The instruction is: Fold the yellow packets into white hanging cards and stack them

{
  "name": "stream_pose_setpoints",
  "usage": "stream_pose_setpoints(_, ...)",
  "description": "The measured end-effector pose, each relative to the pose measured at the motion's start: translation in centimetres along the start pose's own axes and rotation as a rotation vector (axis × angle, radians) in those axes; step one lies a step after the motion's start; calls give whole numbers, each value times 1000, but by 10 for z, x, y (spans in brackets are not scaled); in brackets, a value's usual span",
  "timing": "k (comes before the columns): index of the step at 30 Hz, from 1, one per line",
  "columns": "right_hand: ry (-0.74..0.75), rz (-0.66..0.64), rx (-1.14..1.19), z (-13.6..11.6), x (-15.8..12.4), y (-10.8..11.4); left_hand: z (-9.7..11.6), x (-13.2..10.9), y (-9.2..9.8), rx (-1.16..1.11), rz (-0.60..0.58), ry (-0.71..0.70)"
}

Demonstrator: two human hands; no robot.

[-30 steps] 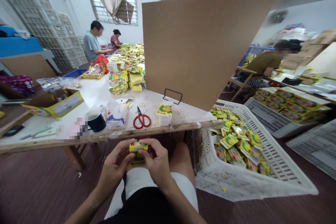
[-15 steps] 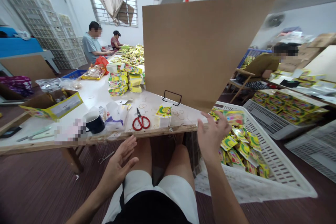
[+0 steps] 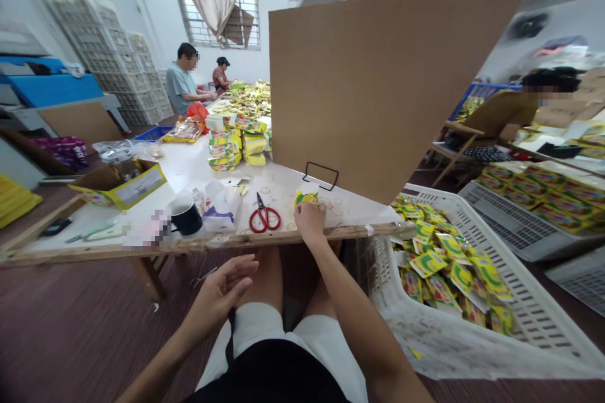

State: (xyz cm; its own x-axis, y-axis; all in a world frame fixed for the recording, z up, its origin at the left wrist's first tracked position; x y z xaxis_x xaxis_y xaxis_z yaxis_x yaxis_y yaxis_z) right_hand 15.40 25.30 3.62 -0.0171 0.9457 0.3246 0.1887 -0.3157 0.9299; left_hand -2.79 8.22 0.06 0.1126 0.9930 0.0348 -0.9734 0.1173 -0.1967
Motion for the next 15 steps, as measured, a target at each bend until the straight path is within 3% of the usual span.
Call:
stream_pose_setpoints(4, 60, 126, 96, -15, -54, 43, -16, 7, -6, -261, 6, 113)
stream_pose_setpoints(6, 202, 298, 321, -37, -99, 72, -24, 8, -10, -500, 14, 186)
stream_pose_setpoints(7, 291, 319, 420, -50, -121, 81, -26, 8, -12, -608, 18, 214)
stream_pose_setpoints(11, 506, 275, 684, -86, -180, 90, -22, 5, -20, -808, -32, 300)
stream_pose_setpoints(15, 561, 217, 814, -91, -190, 88, -14, 2, -18, -837, -54, 280)
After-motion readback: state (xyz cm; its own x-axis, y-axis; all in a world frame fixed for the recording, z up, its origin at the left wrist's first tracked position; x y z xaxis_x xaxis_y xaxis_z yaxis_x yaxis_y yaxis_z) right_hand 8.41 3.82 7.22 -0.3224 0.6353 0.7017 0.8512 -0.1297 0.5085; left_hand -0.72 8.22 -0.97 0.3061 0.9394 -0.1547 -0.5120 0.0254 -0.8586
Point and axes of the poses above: each hand's wrist, its own x-axis towards the middle knuckle, its own y-axis out of the back of the hand, z = x × y, the point moved 8 cm from there along x, towards the middle knuckle, and after that the axes turned 12 degrees about -x, right-handed, at the moved point
